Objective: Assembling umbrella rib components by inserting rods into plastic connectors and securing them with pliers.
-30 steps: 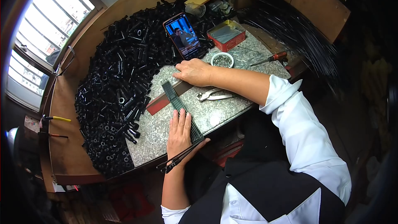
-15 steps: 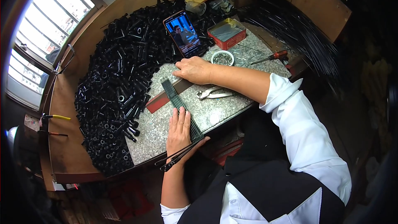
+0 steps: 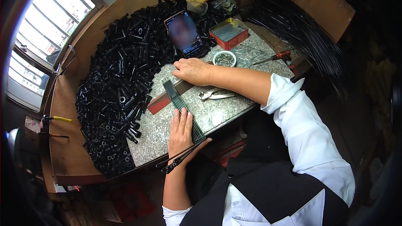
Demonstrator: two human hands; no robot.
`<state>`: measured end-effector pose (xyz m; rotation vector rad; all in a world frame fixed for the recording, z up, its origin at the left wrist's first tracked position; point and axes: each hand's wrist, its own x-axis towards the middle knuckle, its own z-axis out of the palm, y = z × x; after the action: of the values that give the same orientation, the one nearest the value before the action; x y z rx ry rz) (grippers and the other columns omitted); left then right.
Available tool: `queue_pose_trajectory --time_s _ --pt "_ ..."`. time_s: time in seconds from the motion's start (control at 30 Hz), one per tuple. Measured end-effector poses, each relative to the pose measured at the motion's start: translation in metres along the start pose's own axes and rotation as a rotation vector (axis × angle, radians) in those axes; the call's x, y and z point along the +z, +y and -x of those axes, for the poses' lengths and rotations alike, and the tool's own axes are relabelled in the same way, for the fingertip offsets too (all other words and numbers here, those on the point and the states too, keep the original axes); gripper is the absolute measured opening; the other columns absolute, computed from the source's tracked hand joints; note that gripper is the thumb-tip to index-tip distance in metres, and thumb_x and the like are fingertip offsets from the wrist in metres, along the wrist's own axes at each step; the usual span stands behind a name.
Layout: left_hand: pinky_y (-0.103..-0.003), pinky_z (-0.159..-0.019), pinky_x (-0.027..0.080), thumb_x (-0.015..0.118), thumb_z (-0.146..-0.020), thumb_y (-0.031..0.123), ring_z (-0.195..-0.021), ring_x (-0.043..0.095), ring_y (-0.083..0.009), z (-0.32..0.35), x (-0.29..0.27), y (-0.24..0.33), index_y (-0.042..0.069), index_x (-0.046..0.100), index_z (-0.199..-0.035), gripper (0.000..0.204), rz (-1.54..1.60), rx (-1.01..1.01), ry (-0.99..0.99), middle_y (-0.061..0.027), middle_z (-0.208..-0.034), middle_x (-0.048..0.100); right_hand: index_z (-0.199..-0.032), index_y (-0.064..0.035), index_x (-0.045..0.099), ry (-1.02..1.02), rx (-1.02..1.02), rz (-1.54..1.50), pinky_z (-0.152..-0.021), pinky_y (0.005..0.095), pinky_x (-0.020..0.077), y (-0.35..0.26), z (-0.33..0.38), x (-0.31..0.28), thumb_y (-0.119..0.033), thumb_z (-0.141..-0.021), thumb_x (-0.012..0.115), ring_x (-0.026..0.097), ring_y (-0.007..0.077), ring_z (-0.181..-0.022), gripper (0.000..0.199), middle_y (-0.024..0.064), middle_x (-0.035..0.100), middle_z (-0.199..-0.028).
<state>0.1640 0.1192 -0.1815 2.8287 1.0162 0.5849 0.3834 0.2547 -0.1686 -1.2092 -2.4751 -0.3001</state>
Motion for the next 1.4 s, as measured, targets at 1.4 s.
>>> queue_pose_trajectory --time_s 1.4 --pt "-0.051 -0.109 0.029 0.084 -0.057 0.042 -0.135 0.031 -0.0425 0.004 -0.001 -0.005 0.002 0.049 -0.129 0.090 0.008 0.004 0.043 -0.0228 -0.143 0.038 -0.090 -0.0040 0.070 -0.279 0.548 0.340 -0.080 0.0411 0.0535 0.141 0.054 -0.083 -0.003 -0.077 0.059 0.064 0.0324 -0.096 0.017 0.0163 0.066 -0.100"
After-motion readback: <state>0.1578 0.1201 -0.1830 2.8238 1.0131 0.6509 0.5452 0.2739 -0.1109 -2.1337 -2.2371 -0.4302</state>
